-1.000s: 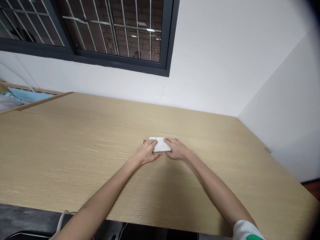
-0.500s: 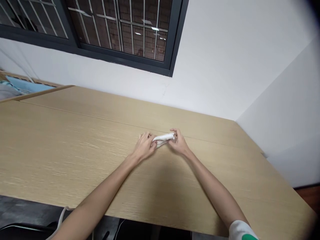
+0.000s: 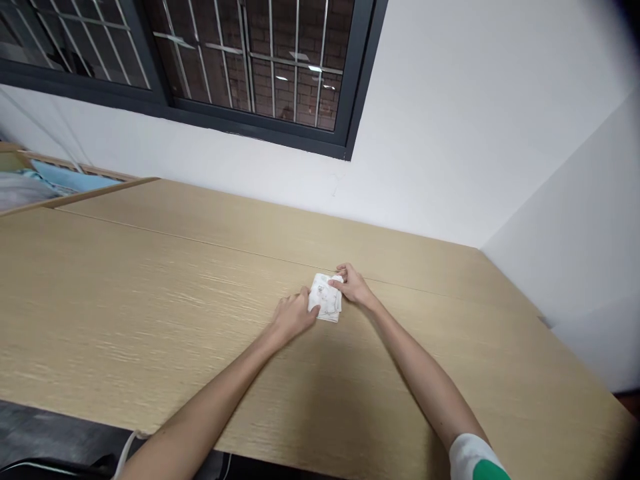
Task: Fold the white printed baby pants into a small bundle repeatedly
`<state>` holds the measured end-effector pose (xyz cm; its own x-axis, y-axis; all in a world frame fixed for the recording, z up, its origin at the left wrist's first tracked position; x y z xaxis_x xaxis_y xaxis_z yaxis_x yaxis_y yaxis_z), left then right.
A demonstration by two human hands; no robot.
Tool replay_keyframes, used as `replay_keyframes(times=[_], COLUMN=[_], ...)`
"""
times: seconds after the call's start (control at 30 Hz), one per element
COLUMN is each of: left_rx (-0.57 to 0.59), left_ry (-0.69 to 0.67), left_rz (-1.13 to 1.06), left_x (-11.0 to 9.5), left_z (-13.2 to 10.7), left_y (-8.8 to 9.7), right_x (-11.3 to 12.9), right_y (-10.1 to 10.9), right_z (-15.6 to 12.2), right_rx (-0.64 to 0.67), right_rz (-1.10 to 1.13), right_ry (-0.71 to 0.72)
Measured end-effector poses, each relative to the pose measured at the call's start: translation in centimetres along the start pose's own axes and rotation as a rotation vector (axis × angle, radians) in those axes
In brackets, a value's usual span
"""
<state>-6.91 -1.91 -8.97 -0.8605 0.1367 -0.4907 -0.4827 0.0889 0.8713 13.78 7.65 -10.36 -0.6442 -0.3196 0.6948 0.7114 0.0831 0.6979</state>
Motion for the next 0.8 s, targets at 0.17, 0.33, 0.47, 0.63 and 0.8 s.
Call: replay_keyframes(times=[0.17, 0.33, 0.47, 0.63, 0.8], left_rx=[0.000, 0.008, 0.022, 0.040, 0.014], left_ry=[0.031, 0.060, 0.047, 0.034, 0.022], left_rz=[0.089, 0.128, 0.150, 0.151, 0.156], left_x=[0.3, 1.0, 1.1, 1.0, 1.0], left_z=[0.2, 0.6, 0.8, 0.8, 0.7], left_y=[0.5, 1.1, 1.0, 1.0, 0.6], right_x=[2.5, 4.2, 2.8, 0.8, -0.3], right_y=[-0.1, -1.6, -1.9, -0.7, -0.5], right_z=[-2.1, -4.8, -4.7, -3.4, -3.0], right_rx=[-0.101, 0.227, 0.325, 0.266, 0.182], right_rz=[-0.204, -0.380, -0.466, -0.527, -0.511], right_ry=[0.304, 0.650, 0.646, 0.542, 0.415])
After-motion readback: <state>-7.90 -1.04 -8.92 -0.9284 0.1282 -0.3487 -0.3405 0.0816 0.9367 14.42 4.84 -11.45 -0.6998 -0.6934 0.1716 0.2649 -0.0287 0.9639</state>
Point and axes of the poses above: each hand's wrist, its own z-axis towards the middle knuckle, its own y-axis out of the back of the hand, x = y × z, the point moved 1 cm from there along z, towards the middle knuckle, and after that the axes turned 2 degrees about x, right-handed, at the moved point
